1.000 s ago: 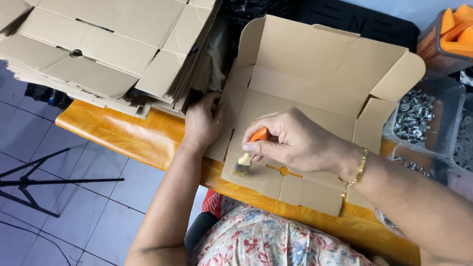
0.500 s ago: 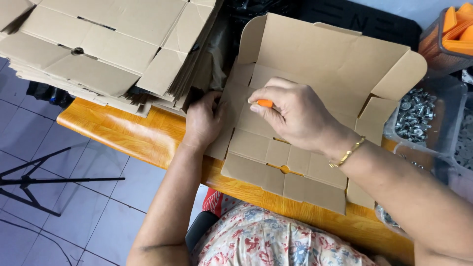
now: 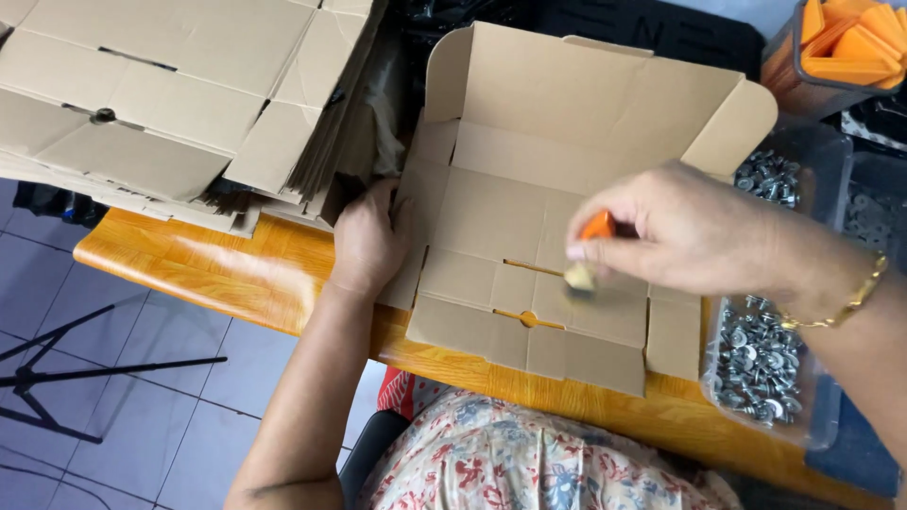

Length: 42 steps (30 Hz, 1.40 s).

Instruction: Folding a cardboard box and gluing a foam insert inside

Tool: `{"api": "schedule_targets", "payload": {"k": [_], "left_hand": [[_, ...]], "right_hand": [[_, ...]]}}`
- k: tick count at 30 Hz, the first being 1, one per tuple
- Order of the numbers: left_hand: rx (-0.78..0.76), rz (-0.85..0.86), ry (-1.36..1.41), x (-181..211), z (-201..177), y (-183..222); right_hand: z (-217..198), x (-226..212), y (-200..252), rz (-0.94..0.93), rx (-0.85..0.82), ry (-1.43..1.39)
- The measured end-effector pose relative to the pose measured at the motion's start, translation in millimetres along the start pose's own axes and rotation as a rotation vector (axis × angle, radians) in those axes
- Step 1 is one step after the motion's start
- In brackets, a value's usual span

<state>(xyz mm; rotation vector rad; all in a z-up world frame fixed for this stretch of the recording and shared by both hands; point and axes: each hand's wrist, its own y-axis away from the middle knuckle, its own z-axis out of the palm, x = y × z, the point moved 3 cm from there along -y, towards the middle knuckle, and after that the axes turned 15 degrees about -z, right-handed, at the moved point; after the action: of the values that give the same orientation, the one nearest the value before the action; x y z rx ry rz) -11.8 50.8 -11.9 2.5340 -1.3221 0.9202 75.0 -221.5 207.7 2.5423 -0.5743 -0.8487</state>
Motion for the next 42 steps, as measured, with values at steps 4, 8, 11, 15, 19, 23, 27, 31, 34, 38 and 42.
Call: {"api": "schedule_targets", "payload": {"k": [4, 8, 11, 15, 19, 23, 27, 31, 34, 38, 42], "left_hand": [[0.121, 0.106, -0.260, -1.5, 0.9, 1.7], [0.210, 0.185, -0.314, 9.0, -5.6, 5.5], [0.245, 0.222, -0.435, 29.5, -16.9, 14.6], [0.113, 0.326, -0.452, 73.8, -30.5, 36.9], [-0.375, 0.482, -0.300, 93.4, -18.6, 77.0], [-0.276, 0.498, -0.370, 77.7, 1.1, 81.2], [-0.252, 0.514, -0.323, 71.5, -0.5, 79.5], [-0.600, 0.324, -0.580, 99.2, -25.0, 69.7], [-0.504, 0.373, -0.533, 89.8, -16.5, 69.9], [-0.468, 0.395, -0.474, 88.9, -18.3, 70.3], [-0.487, 0.406, -0.487, 90.7, -20.7, 68.0]], "right_hand": [[20.7, 6.1, -12.4, -0.259, 0.205, -0.142], [14.6, 7.9, 5.9, -0.181, -0.078, -0.031], [-3.5, 34.1, 19.3, 0.151, -0.107, 0.074], [6.4, 85.7, 3.4, -0.074, 0.384, 0.431], [26.0, 28.1, 13.9, 0.283, -0.176, 0.226], [15.7, 14.3, 31.4, 0.273, -0.286, -0.177], [10.3, 76.1, 21.5, 0.141, 0.292, 0.247], [51.9, 75.9, 22.8, 0.179, 0.083, -0.126], [34.3, 24.7, 34.3, -0.025, 0.020, -0.415], [12.7, 50.2, 8.8, -0.243, 0.544, 0.011], [30.7, 39.6, -15.9, -0.148, 0.382, -0.075]]}}
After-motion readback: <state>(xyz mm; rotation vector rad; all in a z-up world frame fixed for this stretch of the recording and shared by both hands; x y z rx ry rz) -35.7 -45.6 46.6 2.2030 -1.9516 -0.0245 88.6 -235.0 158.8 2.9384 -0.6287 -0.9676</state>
